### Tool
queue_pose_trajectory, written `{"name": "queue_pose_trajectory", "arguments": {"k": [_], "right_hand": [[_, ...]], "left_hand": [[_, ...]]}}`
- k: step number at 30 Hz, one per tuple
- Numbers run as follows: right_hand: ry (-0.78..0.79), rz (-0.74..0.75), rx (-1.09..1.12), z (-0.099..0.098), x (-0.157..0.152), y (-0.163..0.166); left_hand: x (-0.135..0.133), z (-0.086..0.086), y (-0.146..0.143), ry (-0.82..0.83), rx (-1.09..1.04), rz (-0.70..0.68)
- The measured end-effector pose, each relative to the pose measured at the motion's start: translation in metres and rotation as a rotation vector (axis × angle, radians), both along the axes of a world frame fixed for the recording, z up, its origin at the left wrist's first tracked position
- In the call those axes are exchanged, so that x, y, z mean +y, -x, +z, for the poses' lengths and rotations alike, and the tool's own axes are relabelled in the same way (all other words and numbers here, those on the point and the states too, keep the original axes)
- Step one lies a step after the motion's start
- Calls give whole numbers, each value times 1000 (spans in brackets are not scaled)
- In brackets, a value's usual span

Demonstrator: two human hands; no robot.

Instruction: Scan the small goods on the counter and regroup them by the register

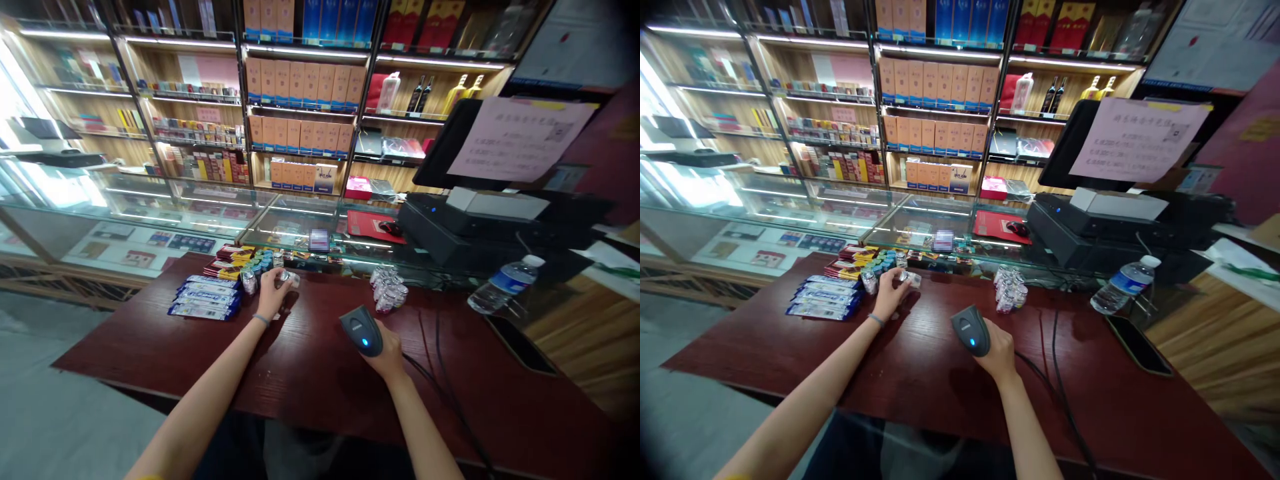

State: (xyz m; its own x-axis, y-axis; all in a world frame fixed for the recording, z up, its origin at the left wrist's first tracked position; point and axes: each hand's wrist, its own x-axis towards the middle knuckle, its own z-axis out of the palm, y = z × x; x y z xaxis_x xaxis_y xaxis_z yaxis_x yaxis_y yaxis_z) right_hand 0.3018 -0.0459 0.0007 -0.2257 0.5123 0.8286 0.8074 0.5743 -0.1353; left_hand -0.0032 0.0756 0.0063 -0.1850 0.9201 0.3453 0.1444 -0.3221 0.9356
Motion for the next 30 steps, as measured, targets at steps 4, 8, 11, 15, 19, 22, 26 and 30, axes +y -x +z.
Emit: {"name": "queue_pose_trajectory", "arguments": {"k": [4, 8, 11, 15, 19, 22, 26, 30], "right_hand": [[10, -4, -2, -1, -2, 0], [23, 0, -45, 3, -9, 0], [32, 27, -140, 8, -15, 4], [84, 87, -254, 14, -20, 10], [49, 129, -270, 15, -19, 13], [58, 131, -250, 14, -18, 12], [61, 126, -223, 14, -19, 9], [98, 113, -187, 11, -20, 7]], "left_hand": [[-10, 1, -2, 246, -619, -392], [-16, -1, 0, 314, -819, -505], [-15, -5, 1, 341, -825, -475], [-11, -12, 1, 384, -821, -431], [-10, -13, 1, 372, -800, -446], [-12, -12, 1, 342, -777, -468], [-12, -12, 1, 358, -768, -448], [-11, -13, 3, 383, -818, -436]]}}
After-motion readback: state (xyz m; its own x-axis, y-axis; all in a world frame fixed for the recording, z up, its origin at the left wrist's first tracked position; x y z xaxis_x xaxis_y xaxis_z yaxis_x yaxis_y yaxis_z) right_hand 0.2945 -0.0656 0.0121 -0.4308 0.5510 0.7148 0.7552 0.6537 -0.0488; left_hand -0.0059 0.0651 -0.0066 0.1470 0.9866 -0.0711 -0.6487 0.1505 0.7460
